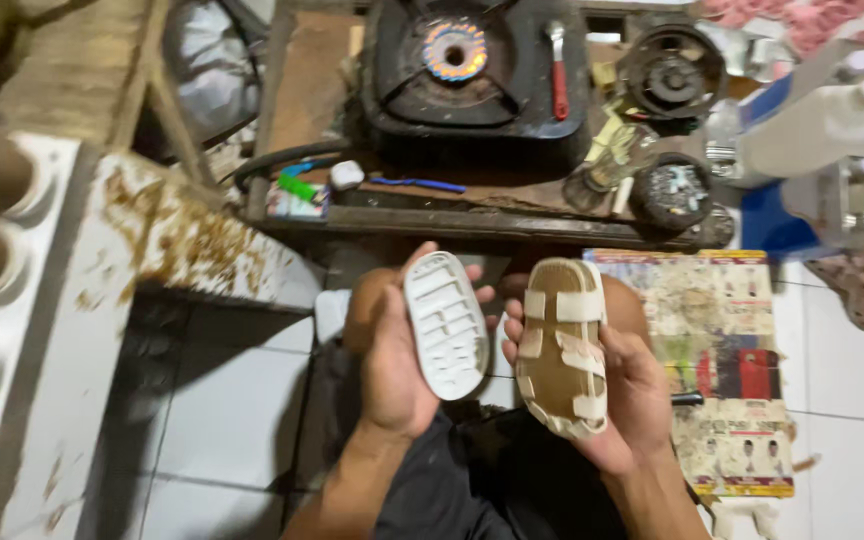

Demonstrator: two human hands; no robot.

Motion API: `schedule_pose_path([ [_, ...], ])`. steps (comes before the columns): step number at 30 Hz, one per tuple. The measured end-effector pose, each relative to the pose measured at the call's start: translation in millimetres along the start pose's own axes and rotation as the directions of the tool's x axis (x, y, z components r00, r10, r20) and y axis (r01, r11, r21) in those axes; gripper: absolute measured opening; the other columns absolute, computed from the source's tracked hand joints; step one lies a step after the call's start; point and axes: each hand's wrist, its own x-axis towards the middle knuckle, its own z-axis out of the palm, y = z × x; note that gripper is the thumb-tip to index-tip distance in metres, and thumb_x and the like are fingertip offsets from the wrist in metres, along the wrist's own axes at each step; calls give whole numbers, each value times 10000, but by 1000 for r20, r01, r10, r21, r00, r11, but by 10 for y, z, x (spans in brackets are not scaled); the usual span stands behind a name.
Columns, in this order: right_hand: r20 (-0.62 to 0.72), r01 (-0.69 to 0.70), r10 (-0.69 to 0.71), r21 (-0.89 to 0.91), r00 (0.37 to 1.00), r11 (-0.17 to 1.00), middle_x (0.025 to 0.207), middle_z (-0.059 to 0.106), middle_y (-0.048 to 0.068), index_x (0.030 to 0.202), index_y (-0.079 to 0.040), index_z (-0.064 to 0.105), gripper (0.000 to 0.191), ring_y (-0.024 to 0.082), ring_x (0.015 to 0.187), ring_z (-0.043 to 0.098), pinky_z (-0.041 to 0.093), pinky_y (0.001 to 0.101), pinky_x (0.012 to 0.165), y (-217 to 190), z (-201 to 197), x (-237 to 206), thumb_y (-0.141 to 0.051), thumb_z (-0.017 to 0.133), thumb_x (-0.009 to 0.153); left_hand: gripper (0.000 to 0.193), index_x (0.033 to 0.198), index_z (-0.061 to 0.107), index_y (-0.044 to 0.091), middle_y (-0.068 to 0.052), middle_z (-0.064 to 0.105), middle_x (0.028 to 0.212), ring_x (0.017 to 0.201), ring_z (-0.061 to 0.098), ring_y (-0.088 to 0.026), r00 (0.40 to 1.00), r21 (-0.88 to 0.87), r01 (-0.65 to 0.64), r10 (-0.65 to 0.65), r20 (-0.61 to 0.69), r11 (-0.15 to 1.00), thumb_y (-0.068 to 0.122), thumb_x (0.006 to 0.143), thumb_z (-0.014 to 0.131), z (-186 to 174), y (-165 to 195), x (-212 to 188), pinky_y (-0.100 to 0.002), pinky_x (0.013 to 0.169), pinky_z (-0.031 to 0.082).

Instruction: The person heats the sole of a white sandal on a gas stove and then uses a curved blade to trim and smooth the edges of the sandal's upper. The person repeats this process for multiple sandals, placing finished ones on a nearby shelf.

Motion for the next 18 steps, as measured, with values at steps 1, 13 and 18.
schedule_pose_path([
  [1, 11, -34, 34, -25, 999, 999, 1408, 578, 280, 1501, 43, 439, 637, 372, 1277, 595, 429, 476, 1125, 39, 9, -73, -284, 529, 961, 664, 1601, 310, 66, -228, 567, 1418, 1266, 594, -337, 1000, 3, -13, 13, 22, 1000, 487, 1090, 339, 17, -23, -58, -491, 1068, 501],
  [13, 282, 452, -557, -871, 781, 192, 1398, 626, 170, 1535, 24, 425, 863, 211, 1241, 647, 563, 333, 1041, 663, 28, -491, 14, 837, 777, 539, 1571, 322, -3, -260, 545, 1470, 1355, 569, -315, 985, 196, -145, 123, 117, 970, 320, 1143, 378, 215, -230, -504, -430, 1182, 450],
  [18, 247, 418, -549, -884, 798, 210, 1364, 647, 167, 1528, 18, 437, 865, 205, 1205, 665, 574, 328, 1015, 663, 9, -481, 7, 845, 765, 514, 1557, 340, -7, -247, 558, 1472, 1356, 575, -307, 981, 271, -182, 157, 112, 945, 305, 1149, 354, 218, -245, -526, -416, 1186, 449],
])
